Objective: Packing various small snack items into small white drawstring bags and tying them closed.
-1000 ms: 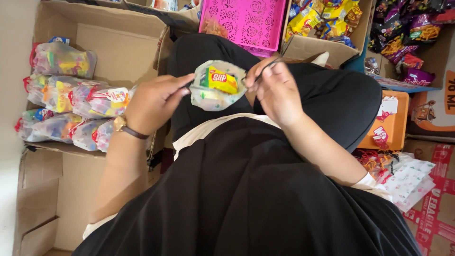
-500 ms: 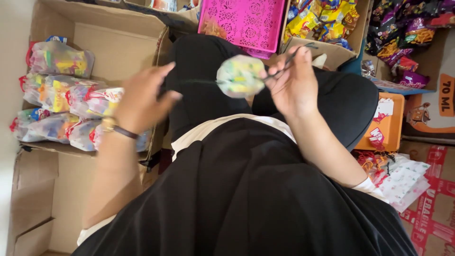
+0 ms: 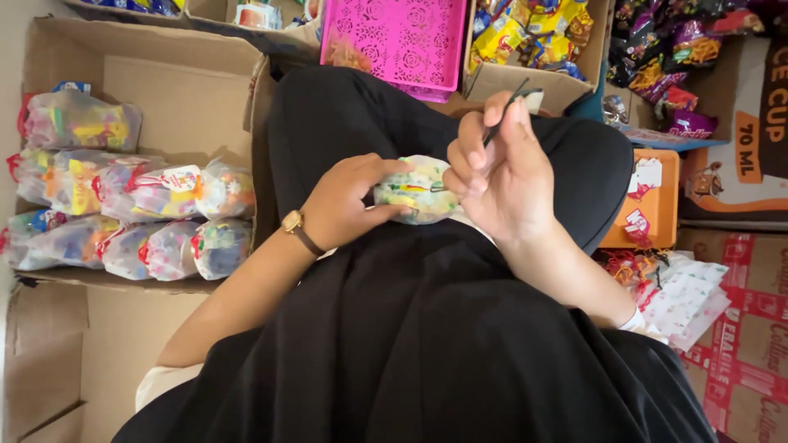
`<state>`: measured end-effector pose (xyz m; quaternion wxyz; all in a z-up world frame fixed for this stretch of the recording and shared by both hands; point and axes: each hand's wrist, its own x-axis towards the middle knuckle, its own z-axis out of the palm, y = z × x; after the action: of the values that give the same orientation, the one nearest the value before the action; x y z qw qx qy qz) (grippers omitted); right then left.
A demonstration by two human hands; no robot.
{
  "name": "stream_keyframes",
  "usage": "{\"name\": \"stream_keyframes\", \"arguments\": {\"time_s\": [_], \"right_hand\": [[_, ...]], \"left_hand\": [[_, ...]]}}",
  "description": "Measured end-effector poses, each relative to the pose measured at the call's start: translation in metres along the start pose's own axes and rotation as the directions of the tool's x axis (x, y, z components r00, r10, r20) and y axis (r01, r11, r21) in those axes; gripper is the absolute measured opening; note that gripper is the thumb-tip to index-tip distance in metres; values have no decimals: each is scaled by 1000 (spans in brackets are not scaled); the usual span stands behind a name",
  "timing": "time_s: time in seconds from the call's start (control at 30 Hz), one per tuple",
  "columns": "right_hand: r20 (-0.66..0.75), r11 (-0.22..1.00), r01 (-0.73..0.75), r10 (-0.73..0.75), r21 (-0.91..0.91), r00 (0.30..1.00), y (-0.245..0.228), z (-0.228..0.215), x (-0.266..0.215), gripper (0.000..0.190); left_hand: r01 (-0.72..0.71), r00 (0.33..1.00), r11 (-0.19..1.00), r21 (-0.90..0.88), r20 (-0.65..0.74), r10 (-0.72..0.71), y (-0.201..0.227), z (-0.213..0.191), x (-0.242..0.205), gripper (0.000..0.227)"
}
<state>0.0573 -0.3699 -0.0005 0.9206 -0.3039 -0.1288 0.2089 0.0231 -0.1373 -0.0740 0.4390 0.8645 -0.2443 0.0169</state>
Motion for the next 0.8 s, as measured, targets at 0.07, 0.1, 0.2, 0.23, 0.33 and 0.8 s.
{"name": "stream_keyframes", "arguments": {"time_s": [0.07,0.1,0.2,0.23,0.33,0.8], "right_hand": [[6,1000,12,-11,-14,1000,-2,-3,1,20],[15,999,21,-21,-29,1000,-3,-4,1,21],[36,1000,22,-21,-15,999,4,-2,2,21],[37,1000,22,-22,-13,999,6,3,1,21],[93,999,32,-33,11,995,9,12,0,19],[258,-192,313,262,-930,930,9,4,4,18]], "left_hand": [[150,988,986,-69,36,-148,3,5,-6,62],[298,954,945,-132,77,-290,5,6,-10,69],[364,930,918,-158,120,-348,10,7,-9,79],[364,930,918,-156,119,-349,17,4,-7,79],[405,913,903,-145,117,-391,26,0,-5,55],[146,986,988,41,-82,-142,-4,-24,-14,23]]}}
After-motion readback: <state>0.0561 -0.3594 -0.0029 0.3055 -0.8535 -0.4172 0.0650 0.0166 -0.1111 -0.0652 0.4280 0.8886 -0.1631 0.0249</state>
